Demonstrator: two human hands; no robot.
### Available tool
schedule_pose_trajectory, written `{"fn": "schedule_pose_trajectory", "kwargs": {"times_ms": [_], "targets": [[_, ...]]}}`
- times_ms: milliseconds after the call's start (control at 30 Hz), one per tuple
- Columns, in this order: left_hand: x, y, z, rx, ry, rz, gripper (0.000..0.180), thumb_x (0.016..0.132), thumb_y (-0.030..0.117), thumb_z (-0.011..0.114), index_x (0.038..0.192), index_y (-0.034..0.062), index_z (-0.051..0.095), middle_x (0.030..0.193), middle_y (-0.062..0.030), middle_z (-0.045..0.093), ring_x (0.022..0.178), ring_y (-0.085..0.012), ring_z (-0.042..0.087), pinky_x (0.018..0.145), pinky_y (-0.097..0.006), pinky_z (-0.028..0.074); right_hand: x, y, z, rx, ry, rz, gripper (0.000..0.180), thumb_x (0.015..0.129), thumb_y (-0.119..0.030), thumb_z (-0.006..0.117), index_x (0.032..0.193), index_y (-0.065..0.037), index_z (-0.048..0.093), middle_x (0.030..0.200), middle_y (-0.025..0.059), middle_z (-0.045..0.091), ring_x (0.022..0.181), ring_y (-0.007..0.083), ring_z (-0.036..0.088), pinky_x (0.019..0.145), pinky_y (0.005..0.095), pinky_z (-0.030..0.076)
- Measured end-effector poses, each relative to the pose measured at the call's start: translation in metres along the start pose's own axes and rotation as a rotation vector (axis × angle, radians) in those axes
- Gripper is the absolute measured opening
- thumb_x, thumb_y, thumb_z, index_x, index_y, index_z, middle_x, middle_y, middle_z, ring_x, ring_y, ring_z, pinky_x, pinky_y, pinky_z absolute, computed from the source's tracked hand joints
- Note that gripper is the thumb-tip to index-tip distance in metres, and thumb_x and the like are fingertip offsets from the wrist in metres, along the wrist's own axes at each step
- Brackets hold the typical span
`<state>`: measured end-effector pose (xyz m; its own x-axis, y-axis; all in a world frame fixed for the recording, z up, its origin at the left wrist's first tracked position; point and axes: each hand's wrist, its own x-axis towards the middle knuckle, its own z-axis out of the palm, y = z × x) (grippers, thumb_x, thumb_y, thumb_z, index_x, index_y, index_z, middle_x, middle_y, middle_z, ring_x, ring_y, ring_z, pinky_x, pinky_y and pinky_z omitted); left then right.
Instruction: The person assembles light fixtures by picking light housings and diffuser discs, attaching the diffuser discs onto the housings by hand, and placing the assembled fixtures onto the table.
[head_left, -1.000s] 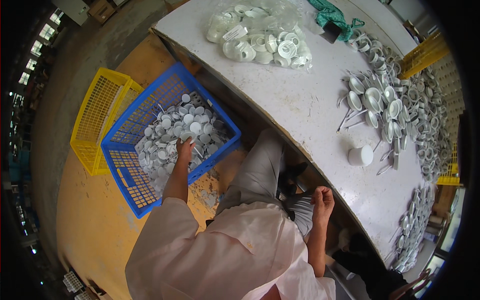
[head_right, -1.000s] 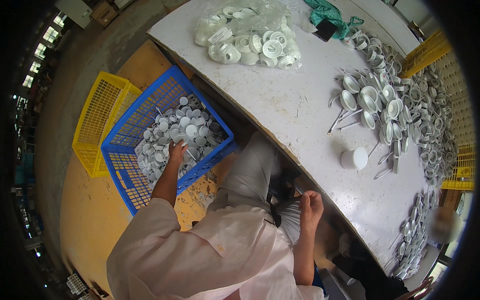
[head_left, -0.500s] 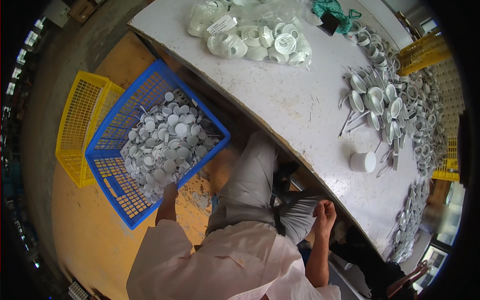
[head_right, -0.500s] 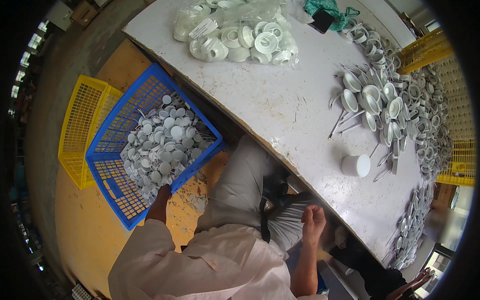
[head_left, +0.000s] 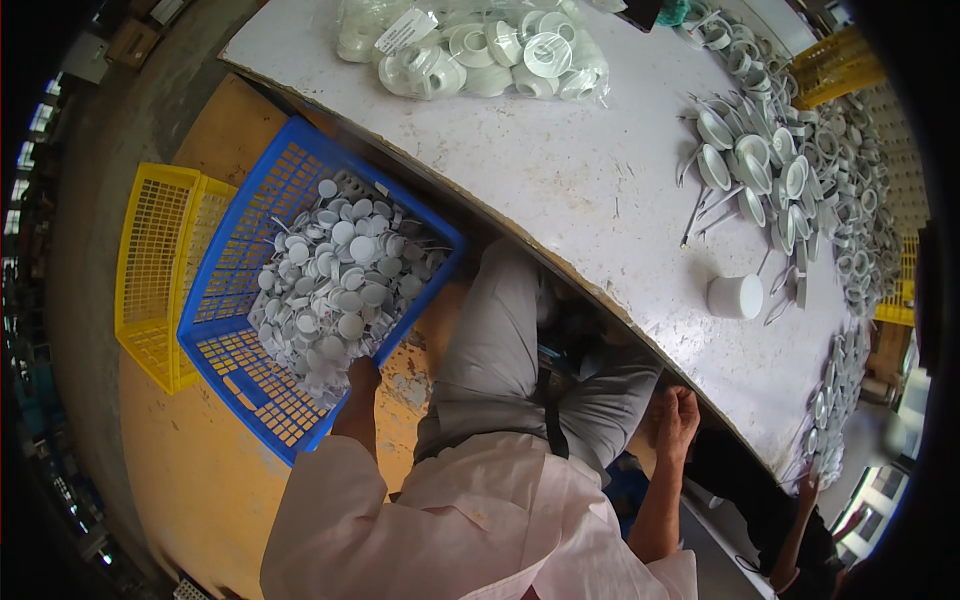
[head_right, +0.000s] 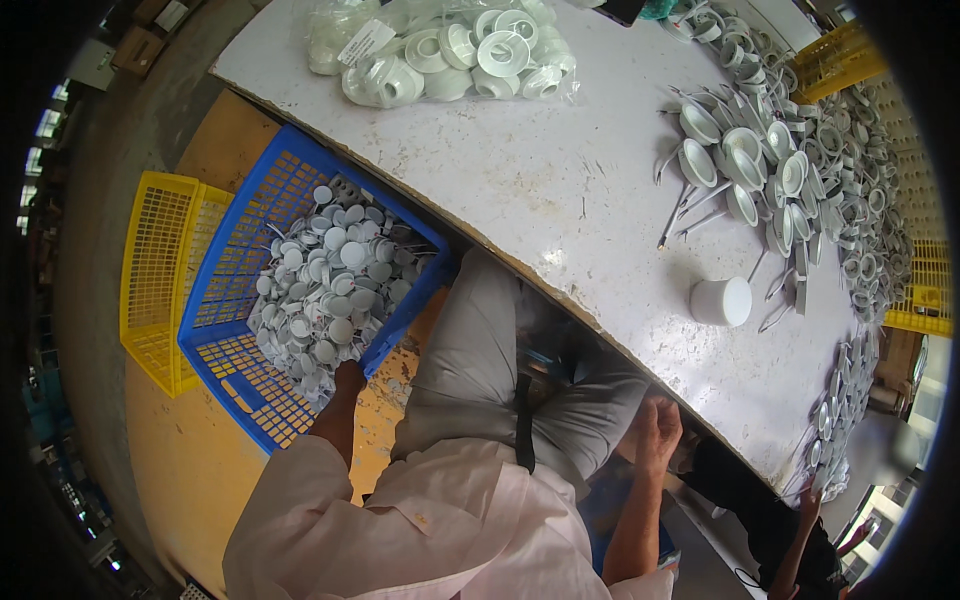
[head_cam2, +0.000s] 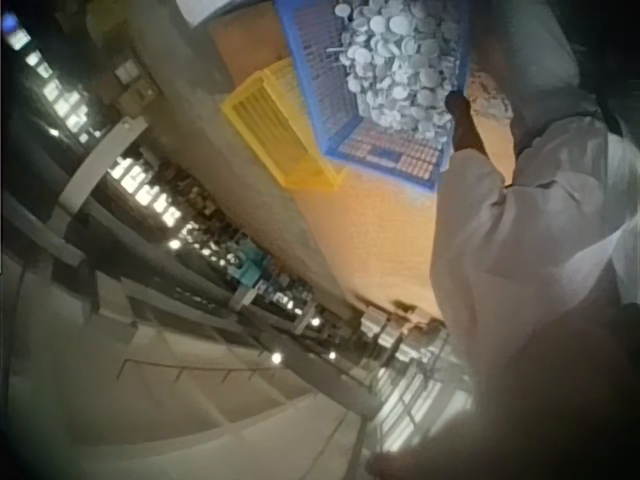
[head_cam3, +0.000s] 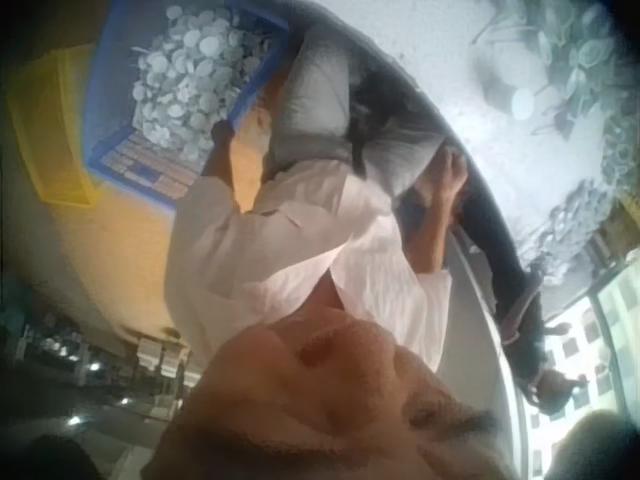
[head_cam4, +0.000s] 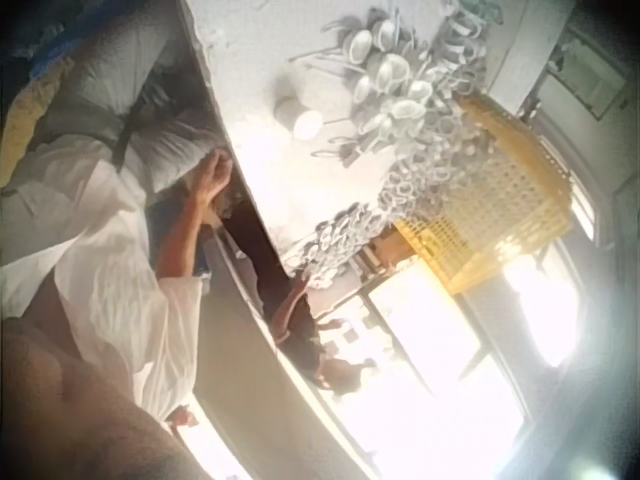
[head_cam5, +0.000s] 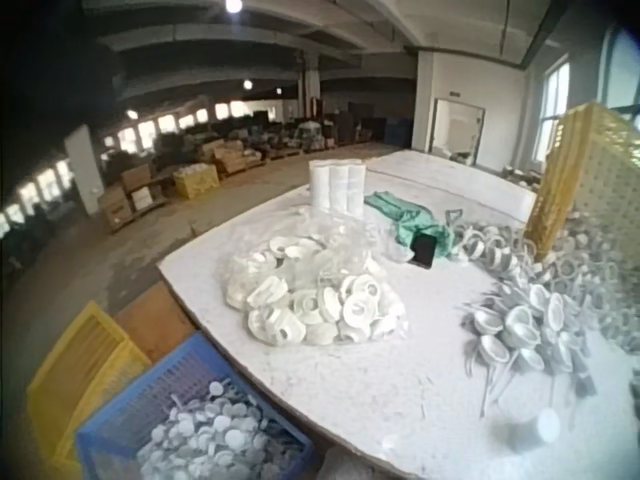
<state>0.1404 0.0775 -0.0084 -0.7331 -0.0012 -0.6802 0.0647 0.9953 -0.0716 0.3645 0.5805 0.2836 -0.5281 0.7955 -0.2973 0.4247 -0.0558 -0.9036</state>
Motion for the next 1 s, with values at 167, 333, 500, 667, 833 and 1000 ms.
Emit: {"fn": "schedule_pose_trajectory", "kwargs": {"times_ms": [167, 333, 500, 667, 833, 1000], "targets": [[0.007, 0.021, 0.013, -0.12, 0.094, 0.05, 0.019, 0.069, 0.01, 0.067, 0.085, 0.0004, 0.063, 0.09, -0.0219, 0.064, 0.088, -0.0361, 0.063, 0.076, -0.044, 0.051, -0.006, -0.014, 0.0, -0.043, 0.048, -0.063, 0.018, 0.088, -0.024, 0.063, 0.088, -0.008, 0.055, 0.068, -0.0055, 0.05, 0.055, 0.0029, 0.044, 0.05, 0.0177, 0.038], [0.048, -0.021, 0.015, 0.052, -0.133, 0.318, 0.037, 0.062, 0.026, 0.073, 0.089, 0.0023, 0.067, 0.091, -0.0201, 0.065, 0.085, -0.0351, 0.063, 0.075, -0.041, 0.051, 0.011, -0.034, -0.009, 0.026, 0.107, -0.111, 0.012, 0.088, -0.018, 0.063, 0.089, -0.007, 0.057, 0.07, -0.0046, 0.052, 0.058, 0.0025, 0.046, 0.052, 0.0171, 0.038], [0.016, 0.066, -0.071, -0.57, 0.333, 0.487, 0.026, 0.079, 0.019, 0.061, 0.092, -0.0025, 0.066, 0.08, -0.0186, 0.067, 0.076, -0.0318, 0.065, 0.071, -0.036, 0.051, 0.032, -0.038, -0.043, 0.042, 0.326, -0.175, 0.017, 0.086, -0.018, 0.064, 0.093, -0.003, 0.058, 0.078, -0.001, 0.057, 0.067, 0.0057, 0.051, 0.06, 0.0208, 0.043], [-0.054, 0.144, -0.144, -0.93, 0.262, 0.625, 0.029, 0.088, 0.022, 0.057, 0.099, -0.003, 0.066, 0.083, -0.0125, 0.069, 0.078, -0.0153, 0.065, 0.07, -0.028, 0.05, 0.065, -0.045, -0.092, -0.379, 0.76, -0.373, 0.02, 0.081, -0.014, 0.067, 0.095, -0.002, 0.06, 0.084, 0.0077, 0.06, 0.071, 0.0136, 0.055, 0.061, 0.0262, 0.046], [-0.132, 0.23, -0.193, -0.89, 0.075, 0.839, 0.027, 0.089, 0.017, 0.056, 0.102, -0.0043, 0.065, 0.088, -0.0134, 0.069, 0.082, -0.0146, 0.065, 0.072, -0.026, 0.05, 0.129, -0.013, -0.192, -0.994, 1.057, -0.568, 0.037, 0.077, -0.014, 0.066, 0.111, -0.002, 0.056, 0.104, 0.0161, 0.057, 0.093, 0.0314, 0.055, 0.08, 0.042, 0.046], [-0.193, 0.296, -0.188, -0.816, -0.062, 1.262, 0.019, 0.084, 0.01, 0.062, 0.098, -0.0034, 0.066, 0.1, -0.0136, 0.067, 0.078, -0.0117, 0.064, 0.071, -0.023, 0.05, 0.149, -0.016, -0.202, -0.92, 0.752, -0.101, 0.024, 0.084, -0.02, 0.057, 0.1, -0.003, 0.064, 0.103, 0.0165, 0.06, 0.093, 0.0304, 0.058, 0.083, 0.042, 0.046]]}}
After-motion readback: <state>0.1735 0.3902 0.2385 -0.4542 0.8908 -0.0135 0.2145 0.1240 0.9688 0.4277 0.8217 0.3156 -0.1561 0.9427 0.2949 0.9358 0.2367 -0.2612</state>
